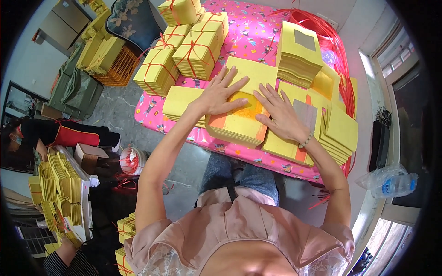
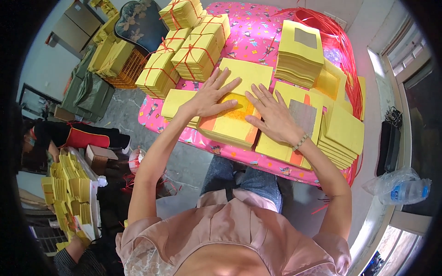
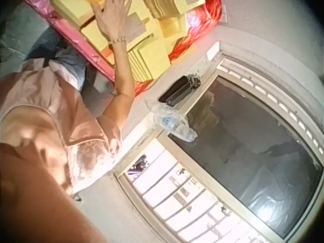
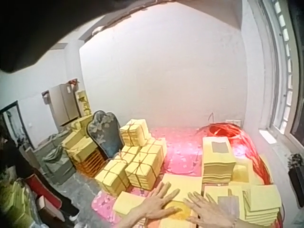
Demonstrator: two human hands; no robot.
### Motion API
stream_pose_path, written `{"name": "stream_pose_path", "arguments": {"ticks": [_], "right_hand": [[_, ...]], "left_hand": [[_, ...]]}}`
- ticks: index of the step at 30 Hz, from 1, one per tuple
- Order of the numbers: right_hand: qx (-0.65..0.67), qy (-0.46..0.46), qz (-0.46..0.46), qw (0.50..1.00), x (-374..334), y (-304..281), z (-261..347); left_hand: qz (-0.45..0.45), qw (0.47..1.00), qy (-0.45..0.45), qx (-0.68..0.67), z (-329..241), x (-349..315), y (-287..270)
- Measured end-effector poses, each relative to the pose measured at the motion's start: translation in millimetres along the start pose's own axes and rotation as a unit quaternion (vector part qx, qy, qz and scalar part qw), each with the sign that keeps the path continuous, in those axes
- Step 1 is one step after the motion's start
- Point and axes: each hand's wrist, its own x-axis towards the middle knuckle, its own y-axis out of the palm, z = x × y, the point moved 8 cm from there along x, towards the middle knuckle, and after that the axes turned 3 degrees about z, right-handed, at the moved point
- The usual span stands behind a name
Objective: Sorting and stacking yellow paper sheets on a table.
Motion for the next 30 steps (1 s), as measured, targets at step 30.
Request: {"name": "stream_pose_path", "arguments": {"ticks": [30], "right_hand": [[-0.028,-0.189,-0.27,0.944,8,-46,90]], "left_hand": [[-0.246,0.731,-0.227,-0.594,84,-107,-23]]}}
